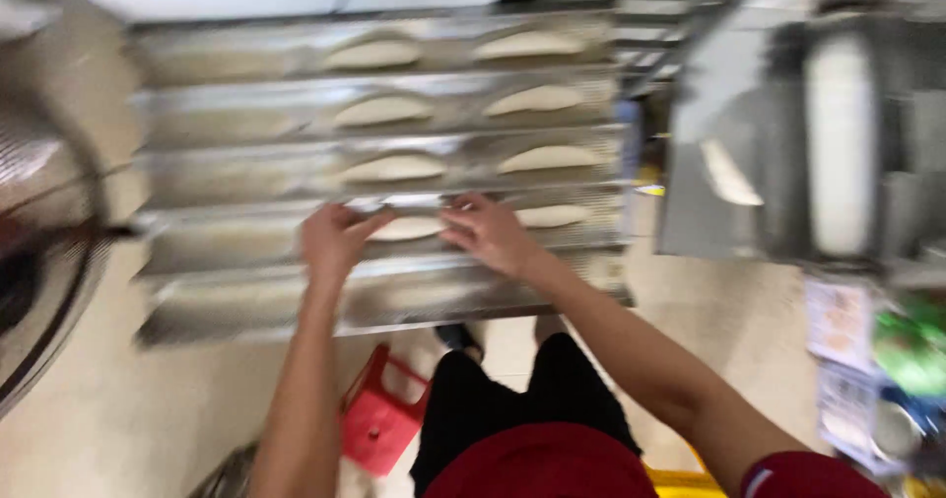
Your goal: Feeding dough balls into a shaping machine and arranging the resulting shaped dough onto baking trays.
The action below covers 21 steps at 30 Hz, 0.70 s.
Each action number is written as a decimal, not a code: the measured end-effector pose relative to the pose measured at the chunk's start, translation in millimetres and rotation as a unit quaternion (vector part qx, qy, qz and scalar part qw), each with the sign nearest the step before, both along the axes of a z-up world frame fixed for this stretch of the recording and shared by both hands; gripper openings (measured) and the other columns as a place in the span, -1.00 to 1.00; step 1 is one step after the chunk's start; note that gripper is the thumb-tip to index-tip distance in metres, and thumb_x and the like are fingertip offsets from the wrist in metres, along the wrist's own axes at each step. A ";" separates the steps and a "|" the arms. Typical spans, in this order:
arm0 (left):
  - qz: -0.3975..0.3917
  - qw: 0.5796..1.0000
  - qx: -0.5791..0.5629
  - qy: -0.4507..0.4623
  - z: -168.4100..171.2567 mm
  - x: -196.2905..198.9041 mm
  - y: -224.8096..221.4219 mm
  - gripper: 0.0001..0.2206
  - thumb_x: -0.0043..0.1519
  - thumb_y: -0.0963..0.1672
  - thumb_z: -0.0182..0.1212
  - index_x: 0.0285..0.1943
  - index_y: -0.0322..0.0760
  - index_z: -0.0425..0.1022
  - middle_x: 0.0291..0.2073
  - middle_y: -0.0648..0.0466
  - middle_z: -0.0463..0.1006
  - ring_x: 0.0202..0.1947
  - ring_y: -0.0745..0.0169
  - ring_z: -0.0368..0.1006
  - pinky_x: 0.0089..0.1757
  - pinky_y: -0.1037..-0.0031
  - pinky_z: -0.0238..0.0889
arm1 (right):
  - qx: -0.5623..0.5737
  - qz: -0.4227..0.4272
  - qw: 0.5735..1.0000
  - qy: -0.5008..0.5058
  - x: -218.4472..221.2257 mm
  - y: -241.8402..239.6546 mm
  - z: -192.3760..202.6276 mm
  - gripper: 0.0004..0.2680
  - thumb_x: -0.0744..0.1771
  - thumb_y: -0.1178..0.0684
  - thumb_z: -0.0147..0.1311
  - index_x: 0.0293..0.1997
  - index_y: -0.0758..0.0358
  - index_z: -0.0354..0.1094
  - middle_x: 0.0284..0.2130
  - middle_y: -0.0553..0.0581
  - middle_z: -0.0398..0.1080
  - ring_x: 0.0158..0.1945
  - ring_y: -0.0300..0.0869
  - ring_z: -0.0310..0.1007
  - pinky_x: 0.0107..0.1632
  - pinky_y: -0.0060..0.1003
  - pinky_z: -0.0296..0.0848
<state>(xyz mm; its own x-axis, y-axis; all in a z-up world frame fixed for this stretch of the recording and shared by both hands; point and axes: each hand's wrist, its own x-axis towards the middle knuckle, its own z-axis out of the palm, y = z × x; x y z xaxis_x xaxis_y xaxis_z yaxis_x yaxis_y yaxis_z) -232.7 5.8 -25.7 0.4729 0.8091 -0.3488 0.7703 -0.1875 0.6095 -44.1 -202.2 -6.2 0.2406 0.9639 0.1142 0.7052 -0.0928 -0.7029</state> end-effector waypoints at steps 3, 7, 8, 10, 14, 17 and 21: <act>-0.004 0.992 0.123 -0.020 0.4 -12.4 -9.5 -0.43 -0.04 0.16 0.62 -0.23 -0.40 0.59 -0.41 -0.06 0.61 -0.43 0.14 0.50 -0.32 0.28 0.39 | 0.014 -0.108 0.985 0.137 39.9 -43.3 49.0 -0.83 0.38 0.16 0.15 0.09 0.22 0.50 -0.09 0.22 0.49 -0.14 -0.05 0.55 -0.23 -0.26 0.62; -0.069 0.932 0.350 -0.062 21.5 3.7 -41.4 -0.50 0.09 0.06 0.62 -0.03 -0.40 0.61 -0.23 -0.12 0.60 -0.31 0.06 0.53 -0.27 0.31 0.42 | 0.037 -0.357 0.933 0.042 160.2 -167.1 -10.9 -0.91 0.36 0.20 0.16 -0.07 0.22 0.48 -0.19 0.15 0.56 -0.23 -0.11 0.63 -0.24 -0.30 0.59; -0.087 0.941 0.323 -0.059 27.1 13.2 -49.4 -0.56 0.20 0.01 0.57 0.05 -0.41 0.60 -0.21 -0.12 0.60 -0.31 0.09 0.54 -0.30 0.36 0.41 | 0.035 -0.415 0.908 -0.053 191.1 -203.8 -25.0 -0.86 0.37 0.18 0.18 0.03 0.24 0.48 -0.16 0.20 0.55 -0.17 -0.06 0.61 -0.15 -0.21 0.57; -0.107 0.948 0.294 -0.052 38.4 41.0 -76.2 -0.63 0.30 -0.05 0.52 0.12 -0.42 0.59 -0.18 -0.13 0.60 -0.32 0.13 0.56 -0.33 0.41 0.41 | 0.028 -0.468 0.872 -0.144 235.7 -267.3 -52.7 -0.81 0.38 0.16 0.20 0.12 0.26 0.48 -0.12 0.25 0.54 -0.11 0.00 0.59 -0.06 -0.13 0.55; -0.117 0.984 0.065 -0.121 41.9 130.4 -147.8 -0.71 0.26 -0.09 0.37 0.11 -0.31 0.59 -0.23 -0.04 0.66 -0.34 0.22 0.61 -0.32 0.47 0.50 | -0.106 -0.400 0.890 -0.189 289.9 -326.6 -100.1 -0.62 0.25 0.05 0.29 0.16 0.35 0.46 -0.08 0.37 0.50 -0.03 0.16 0.49 -0.02 0.03 0.50; -0.128 0.977 -0.110 -0.128 40.7 201.3 -206.9 -0.71 0.28 -0.06 0.31 0.11 -0.27 0.60 -0.24 0.02 0.68 -0.31 0.27 0.62 -0.28 0.47 0.51 | -0.195 -0.387 0.896 -0.092 301.9 -321.7 -82.1 -0.61 0.26 0.01 0.26 0.21 0.27 0.45 -0.06 0.31 0.50 -0.05 0.10 0.51 -0.03 -0.02 0.55; -0.160 0.903 -0.331 -0.222 31.8 261.6 -269.1 -0.65 0.30 -0.04 0.24 0.14 -0.35 0.57 -0.25 -0.03 0.69 -0.37 0.26 0.60 -0.32 0.46 0.50 | -0.220 -0.418 0.881 0.000 295.9 -314.2 -46.7 -0.68 0.30 -0.01 0.28 0.19 0.13 0.50 -0.04 0.24 0.51 -0.19 -0.06 0.59 -0.12 -0.16 0.62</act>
